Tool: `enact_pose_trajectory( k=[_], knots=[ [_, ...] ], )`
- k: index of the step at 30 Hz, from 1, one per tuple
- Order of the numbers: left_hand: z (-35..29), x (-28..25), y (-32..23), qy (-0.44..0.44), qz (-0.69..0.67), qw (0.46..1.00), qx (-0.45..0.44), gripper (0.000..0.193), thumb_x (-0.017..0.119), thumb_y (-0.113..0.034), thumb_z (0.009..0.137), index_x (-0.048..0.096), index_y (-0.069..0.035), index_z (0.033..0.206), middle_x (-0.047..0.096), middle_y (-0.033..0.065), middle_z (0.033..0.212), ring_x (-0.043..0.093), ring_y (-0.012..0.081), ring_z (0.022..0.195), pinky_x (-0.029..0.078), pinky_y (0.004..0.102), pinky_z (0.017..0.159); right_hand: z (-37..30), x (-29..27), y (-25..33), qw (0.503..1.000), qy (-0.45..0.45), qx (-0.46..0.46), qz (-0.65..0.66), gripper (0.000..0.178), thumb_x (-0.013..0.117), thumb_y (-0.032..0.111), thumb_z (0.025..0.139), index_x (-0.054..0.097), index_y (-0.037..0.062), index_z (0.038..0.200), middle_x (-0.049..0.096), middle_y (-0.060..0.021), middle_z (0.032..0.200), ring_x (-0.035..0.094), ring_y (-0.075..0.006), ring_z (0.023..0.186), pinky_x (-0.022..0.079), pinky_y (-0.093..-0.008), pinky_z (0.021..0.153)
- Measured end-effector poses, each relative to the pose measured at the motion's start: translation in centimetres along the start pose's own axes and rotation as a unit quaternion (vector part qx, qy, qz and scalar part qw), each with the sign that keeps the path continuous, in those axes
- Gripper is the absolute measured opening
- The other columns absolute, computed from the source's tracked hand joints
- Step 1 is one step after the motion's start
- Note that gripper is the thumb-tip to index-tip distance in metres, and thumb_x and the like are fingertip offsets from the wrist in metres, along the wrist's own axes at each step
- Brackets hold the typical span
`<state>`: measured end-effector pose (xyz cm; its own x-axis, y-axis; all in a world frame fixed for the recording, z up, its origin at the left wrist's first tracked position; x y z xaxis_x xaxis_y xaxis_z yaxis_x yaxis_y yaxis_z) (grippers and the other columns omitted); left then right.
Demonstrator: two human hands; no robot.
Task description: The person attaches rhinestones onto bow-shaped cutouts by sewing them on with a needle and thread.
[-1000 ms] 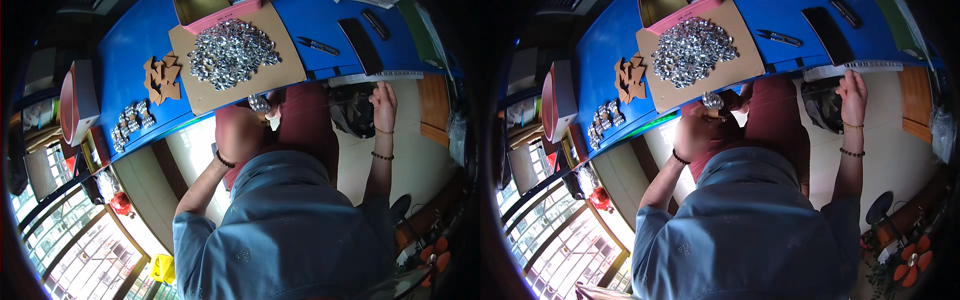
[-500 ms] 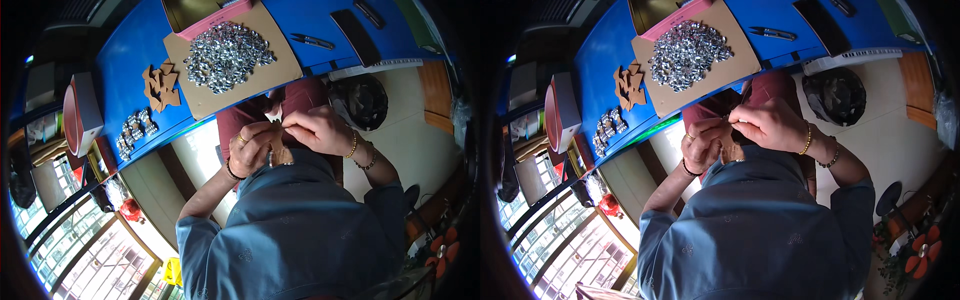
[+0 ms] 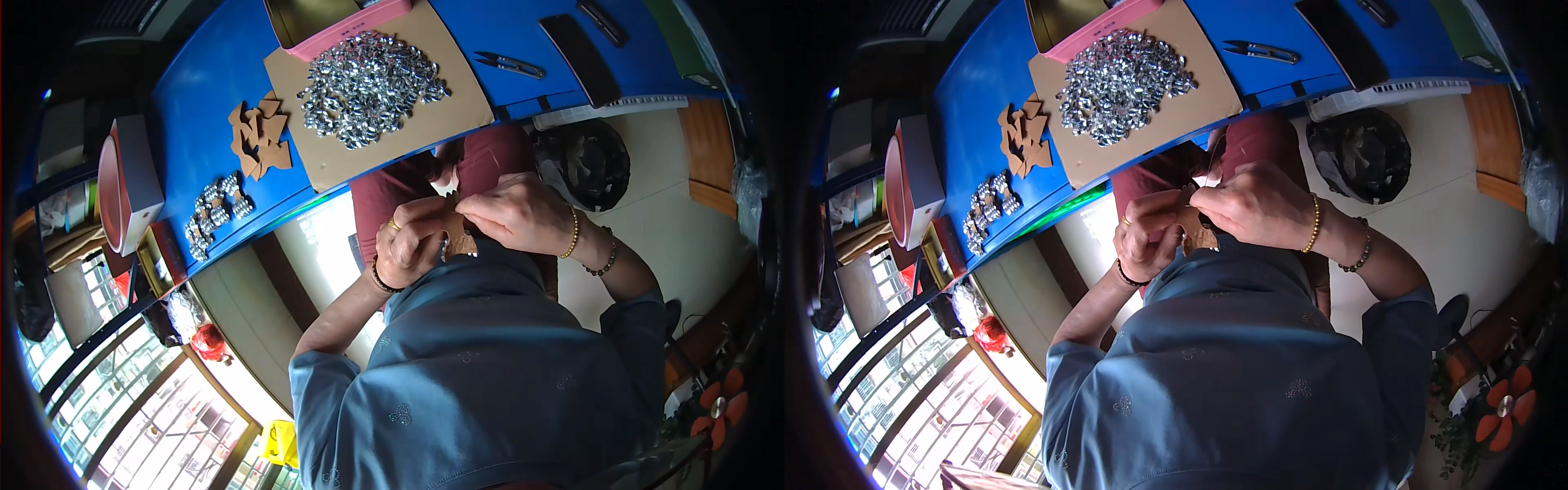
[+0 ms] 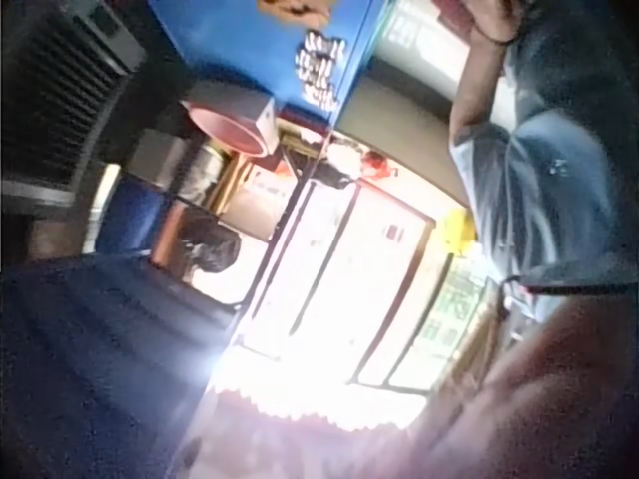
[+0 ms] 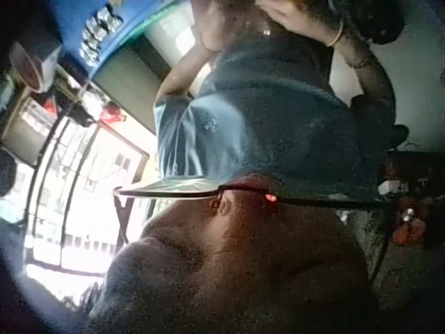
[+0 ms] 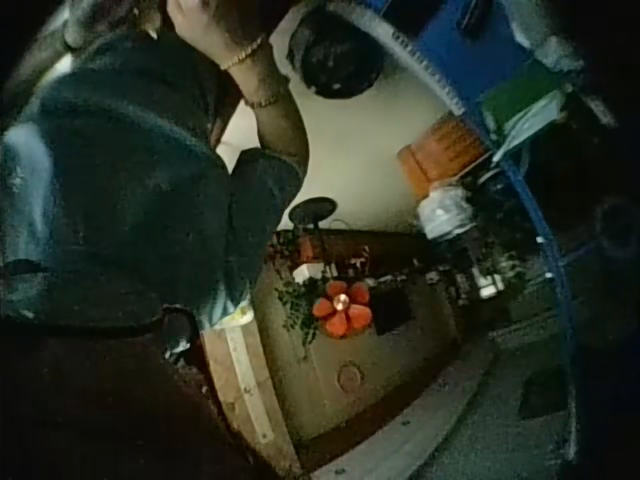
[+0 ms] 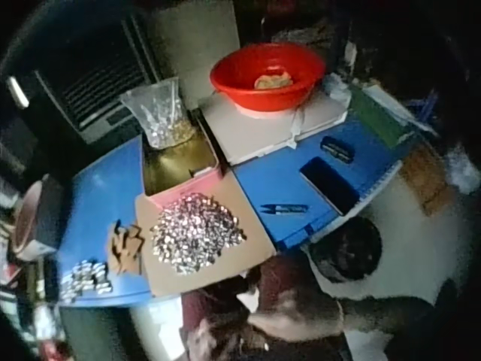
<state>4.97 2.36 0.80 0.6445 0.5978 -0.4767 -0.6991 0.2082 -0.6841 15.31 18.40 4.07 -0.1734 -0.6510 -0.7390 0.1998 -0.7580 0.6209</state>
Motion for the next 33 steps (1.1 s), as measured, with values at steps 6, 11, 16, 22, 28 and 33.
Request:
enact_pose_trajectory(
  k=[6,11,16,22,28,33],
  knots=[
    [-0.2,0.2,-0.2,-0.004,-0.003,1.0,-0.018,0.022,0.064,0.009,0.067,0.052,0.0,0.083,0.061,0.0198,0.097,0.063,0.0274,0.083,0.052,0.0305,0.067,0.1,0.1,0.1,1.0,0.012,-0.009,-0.011,0.009,0.061,0.008,0.075,0.053,0.0071,0.075,0.048,-0.0101,0.05,0.054,-0.0245,0.046,0.043,-0.0341,0.045],
    [-0.1,0.1,-0.1,-0.008,-0.006,1.0,0.006,0.025,0.065,0.009,0.067,0.053,0.0,0.087,0.058,0.0177,0.1,0.064,0.0265,0.074,0.054,0.0308,0.057,0.3,0.2,0.1,1.0,0.013,-0.011,0.001,0.009,0.061,0.007,0.074,0.052,0.0069,0.073,0.048,-0.0108,0.05,0.055,-0.0249,0.046,0.044,-0.0342,0.045],
    [-0.4,0.1,-0.1,-0.001,-0.008,1.0,-0.008,0.024,0.064,0.008,0.067,0.054,0.0,0.086,0.058,0.0178,0.1,0.064,0.0261,0.074,0.054,0.0308,0.057,0.3,0.3,0.0,0.999,0.041,-0.013,0.006,0.01,0.06,0.005,0.073,0.051,0.0058,0.07,0.049,-0.0128,0.05,0.057,-0.0265,0.049,0.045,-0.0355,0.046],
    [-0.4,0.3,0.0,0.003,-0.009,1.0,0.009,0.023,0.064,0.008,0.066,0.053,0.001,0.085,0.058,0.0184,0.1,0.063,0.0268,0.075,0.053,0.0307,0.056,0.4,0.1,-0.1,0.997,0.073,-0.006,0.012,0.009,0.059,0.005,0.073,0.051,0.0054,0.069,0.05,-0.014,0.05,0.058,-0.0282,0.05,0.045,-0.0362,0.046],
    [-0.6,0.4,-0.2,0.03,-0.076,0.995,-0.065,0.024,0.063,0.008,0.07,0.054,0.003,0.091,0.06,0.016,0.096,0.064,0.0239,0.078,0.053,0.0293,0.067,0.9,-0.2,-0.7,0.995,0.098,-0.013,0.031,0.005,0.058,0.007,0.075,0.057,0.004,0.072,0.054,-0.0157,0.055,0.06,-0.0285,0.054,0.045,-0.0376,0.049],
    [-0.4,0.6,1.0,0.075,-0.451,0.774,-0.437,0.023,0.051,0.005,0.086,0.051,0.003,0.11,0.061,0.0131,0.102,0.065,0.0202,0.082,0.054,0.0286,0.075,0.0,0.6,-2.7,0.97,0.12,0.052,0.207,0.005,0.057,0.007,0.08,0.06,0.0024,0.08,0.057,-0.0175,0.062,0.06,-0.0295,0.056,0.044,-0.0366,0.05]
  ],
)
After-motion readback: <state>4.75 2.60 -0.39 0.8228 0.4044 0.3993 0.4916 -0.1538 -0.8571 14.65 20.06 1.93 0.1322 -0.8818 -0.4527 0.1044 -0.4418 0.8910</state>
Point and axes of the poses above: each hand's wrist, its own z-axis towards the middle knuckle, its own x-axis out of the palm, y = z × x, the point moved 2 cm from there along z, towards the middle knuckle
